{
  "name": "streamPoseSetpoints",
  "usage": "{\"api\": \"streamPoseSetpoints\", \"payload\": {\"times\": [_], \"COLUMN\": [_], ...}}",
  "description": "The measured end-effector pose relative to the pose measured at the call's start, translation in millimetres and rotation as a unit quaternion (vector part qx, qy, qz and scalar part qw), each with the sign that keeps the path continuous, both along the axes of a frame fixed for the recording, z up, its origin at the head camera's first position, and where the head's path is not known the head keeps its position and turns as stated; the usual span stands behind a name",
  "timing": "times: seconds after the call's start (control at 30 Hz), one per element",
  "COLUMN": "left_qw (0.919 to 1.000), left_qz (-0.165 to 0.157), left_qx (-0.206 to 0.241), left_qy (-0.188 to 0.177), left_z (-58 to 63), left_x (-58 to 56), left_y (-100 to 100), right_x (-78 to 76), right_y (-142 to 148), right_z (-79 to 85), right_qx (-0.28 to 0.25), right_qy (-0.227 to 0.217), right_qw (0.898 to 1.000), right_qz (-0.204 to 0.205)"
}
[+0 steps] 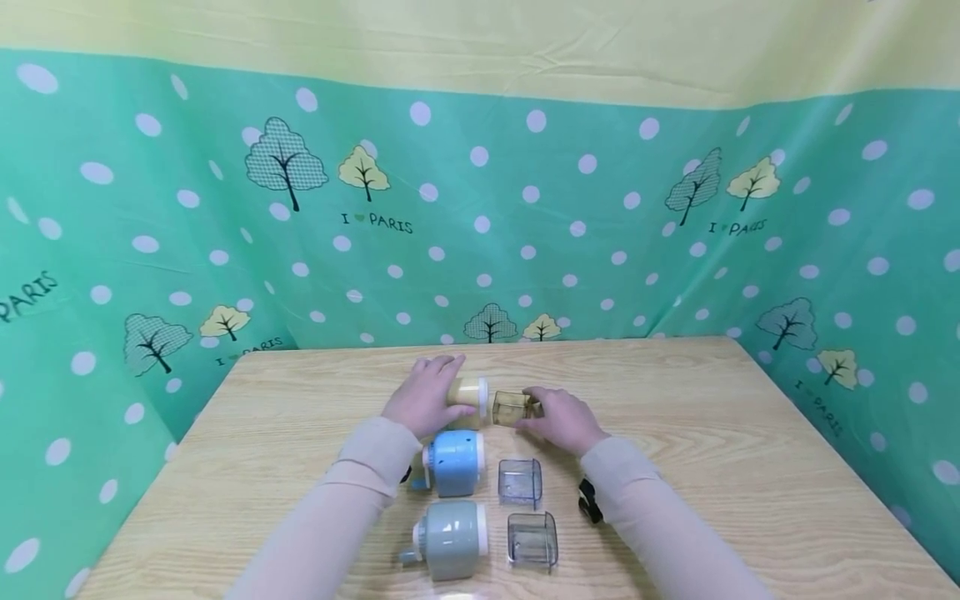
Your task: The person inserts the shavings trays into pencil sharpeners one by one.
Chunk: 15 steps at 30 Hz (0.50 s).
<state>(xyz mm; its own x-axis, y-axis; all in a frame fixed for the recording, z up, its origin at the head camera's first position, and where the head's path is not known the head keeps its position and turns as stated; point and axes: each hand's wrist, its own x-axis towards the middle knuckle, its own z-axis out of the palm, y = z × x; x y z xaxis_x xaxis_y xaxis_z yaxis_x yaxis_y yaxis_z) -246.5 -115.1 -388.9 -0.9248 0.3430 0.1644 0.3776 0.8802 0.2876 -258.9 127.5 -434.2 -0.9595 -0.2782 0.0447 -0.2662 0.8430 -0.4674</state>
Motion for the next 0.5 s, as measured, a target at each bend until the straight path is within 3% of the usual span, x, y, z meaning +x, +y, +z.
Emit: {"api": "streamPoseSetpoints", "payload": {"times": [0.5], "left_qw": [0.9988], "left_qz": [-0.002], "left_qx": [0.014], "left_qy": [-0.046], "left_z": [-3.3], "left_x": [-5.7], "left_y": [4.2], "right_x": [-0.2], "right_y": [-3.0], "right_z": [6.2], "right_qx": [0.008], "right_qy": [-0.024], "right_qw": [1.0], "right_qz": [-0.002]}}
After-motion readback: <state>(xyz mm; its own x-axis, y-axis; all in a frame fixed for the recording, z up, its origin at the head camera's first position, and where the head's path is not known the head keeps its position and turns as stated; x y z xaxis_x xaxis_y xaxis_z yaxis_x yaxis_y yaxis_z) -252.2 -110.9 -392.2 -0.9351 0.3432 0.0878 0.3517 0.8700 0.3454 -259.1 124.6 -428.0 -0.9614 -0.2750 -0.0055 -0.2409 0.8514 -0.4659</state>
